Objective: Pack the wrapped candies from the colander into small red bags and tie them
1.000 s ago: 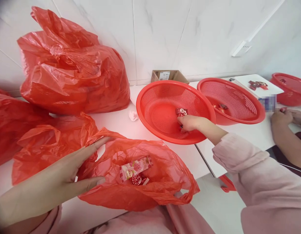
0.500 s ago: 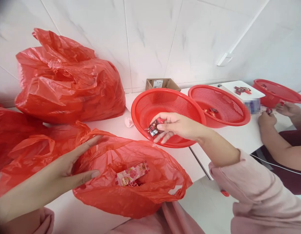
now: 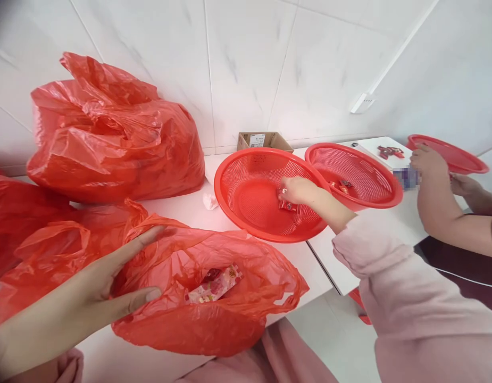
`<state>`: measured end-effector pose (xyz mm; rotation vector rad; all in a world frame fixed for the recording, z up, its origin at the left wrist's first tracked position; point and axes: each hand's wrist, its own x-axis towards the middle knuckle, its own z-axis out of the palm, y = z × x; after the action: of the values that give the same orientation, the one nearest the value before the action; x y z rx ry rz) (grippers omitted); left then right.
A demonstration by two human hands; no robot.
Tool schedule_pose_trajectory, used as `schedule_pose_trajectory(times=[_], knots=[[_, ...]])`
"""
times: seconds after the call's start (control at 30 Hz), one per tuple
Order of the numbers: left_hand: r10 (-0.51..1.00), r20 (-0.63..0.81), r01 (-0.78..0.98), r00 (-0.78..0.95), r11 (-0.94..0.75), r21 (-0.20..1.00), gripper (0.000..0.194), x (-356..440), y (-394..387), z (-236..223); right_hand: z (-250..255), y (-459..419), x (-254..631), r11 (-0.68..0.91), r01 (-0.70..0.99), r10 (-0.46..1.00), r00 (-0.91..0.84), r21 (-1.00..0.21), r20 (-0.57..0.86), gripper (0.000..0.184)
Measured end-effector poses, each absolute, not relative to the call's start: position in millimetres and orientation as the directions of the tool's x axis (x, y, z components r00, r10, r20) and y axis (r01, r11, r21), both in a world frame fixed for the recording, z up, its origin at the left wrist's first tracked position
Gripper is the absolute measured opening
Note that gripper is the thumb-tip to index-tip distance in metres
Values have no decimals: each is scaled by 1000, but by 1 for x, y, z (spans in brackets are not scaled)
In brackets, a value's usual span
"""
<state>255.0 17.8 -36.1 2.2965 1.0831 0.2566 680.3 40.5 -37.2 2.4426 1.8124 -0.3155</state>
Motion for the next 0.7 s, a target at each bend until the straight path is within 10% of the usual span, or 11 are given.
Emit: schedule_pose_trajectory(times=[0.23,0.47,0.7], knots=[[739,-64,617,671,-508,601,76,258,20,-34,-66,41,698,-231,962,859,132,-145,-495,34],[760,-64,621,647,-476,623,76,262,24,-31,-24,24,664,-266,326,873,-316,-907,-370,51],[769,-65,621,636,-460,635,78,263,24,-31,0,-15,588,-248,299,791,-486,-922,-370,46]])
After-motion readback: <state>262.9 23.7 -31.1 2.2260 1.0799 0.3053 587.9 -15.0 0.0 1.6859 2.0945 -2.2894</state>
